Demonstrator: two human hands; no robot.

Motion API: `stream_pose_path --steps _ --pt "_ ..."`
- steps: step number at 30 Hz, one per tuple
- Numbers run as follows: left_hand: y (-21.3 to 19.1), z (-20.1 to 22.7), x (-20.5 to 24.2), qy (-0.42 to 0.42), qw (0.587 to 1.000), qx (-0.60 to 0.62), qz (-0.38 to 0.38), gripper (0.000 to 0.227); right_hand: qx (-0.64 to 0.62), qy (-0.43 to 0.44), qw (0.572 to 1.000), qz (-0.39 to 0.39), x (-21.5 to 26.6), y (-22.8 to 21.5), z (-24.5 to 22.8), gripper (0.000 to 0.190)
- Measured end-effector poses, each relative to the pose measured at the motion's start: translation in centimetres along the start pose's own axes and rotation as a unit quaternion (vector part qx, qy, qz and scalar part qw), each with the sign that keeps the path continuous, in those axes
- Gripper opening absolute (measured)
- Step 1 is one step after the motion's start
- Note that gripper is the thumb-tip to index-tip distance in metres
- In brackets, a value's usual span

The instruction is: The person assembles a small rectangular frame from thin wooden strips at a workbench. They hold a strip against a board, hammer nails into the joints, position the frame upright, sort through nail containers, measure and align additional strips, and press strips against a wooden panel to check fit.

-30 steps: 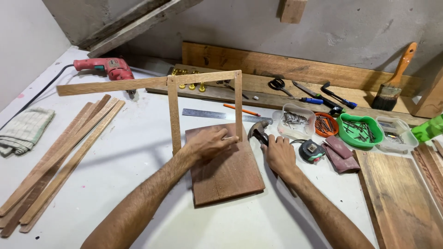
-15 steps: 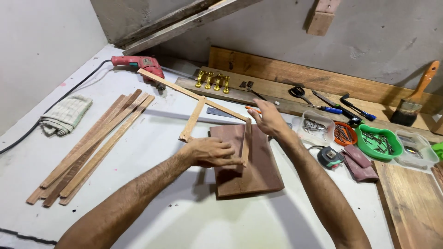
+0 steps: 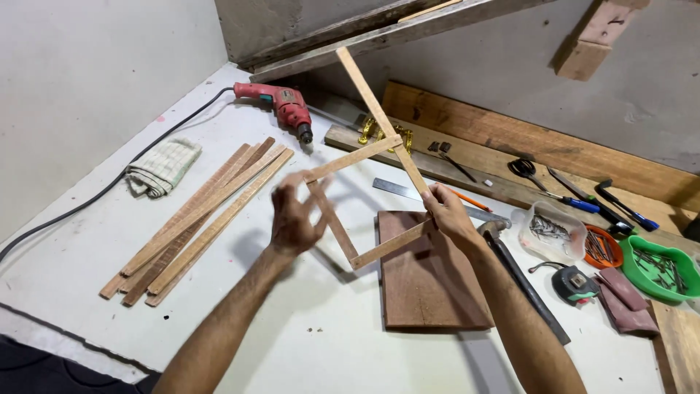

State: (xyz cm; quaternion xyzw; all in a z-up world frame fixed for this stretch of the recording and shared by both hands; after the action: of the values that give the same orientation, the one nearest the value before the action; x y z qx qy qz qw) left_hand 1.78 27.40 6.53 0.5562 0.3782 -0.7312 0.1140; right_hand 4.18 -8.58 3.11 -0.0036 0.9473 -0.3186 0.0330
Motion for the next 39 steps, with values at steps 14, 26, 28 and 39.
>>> stream_pose_path --steps 14,26,28,39 --pt "4.7 -4.1 0.0 -0.395 0.803 0.441 0.071 0.059 -0.192 0.103 0.971 0.1 2.1 8.3 -9.8 0.022" --pt "3.0 -7.2 1.3 -0.331 0.828 0.438 0.118 0.054 -0.148 0.006 0.988 0.043 0.0 10.2 -9.5 0.026" --pt "2.6 -7.4 1.4 -0.332 0.833 0.428 0.115 0.055 -0.153 0.044 0.987 0.028 0.0 10.5 -10.1 0.027" --pt "0.3 -9.1 1.3 -0.269 0.912 0.308 0.039 0.056 -0.005 -0.053 0.998 0.036 -4.7 10.3 -6.0 0.015"
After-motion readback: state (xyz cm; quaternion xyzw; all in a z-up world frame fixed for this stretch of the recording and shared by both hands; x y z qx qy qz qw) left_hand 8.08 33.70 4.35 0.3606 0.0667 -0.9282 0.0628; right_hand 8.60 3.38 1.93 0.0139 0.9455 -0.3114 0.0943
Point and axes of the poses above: each hand's wrist, its own x-axis away from the middle knuckle, its own y-axis out of the palm, z = x × y, the point moved 2 cm from there along -x, towards the middle knuckle, and after that the axes turned 10 degrees about x, right-handed, at the moved point
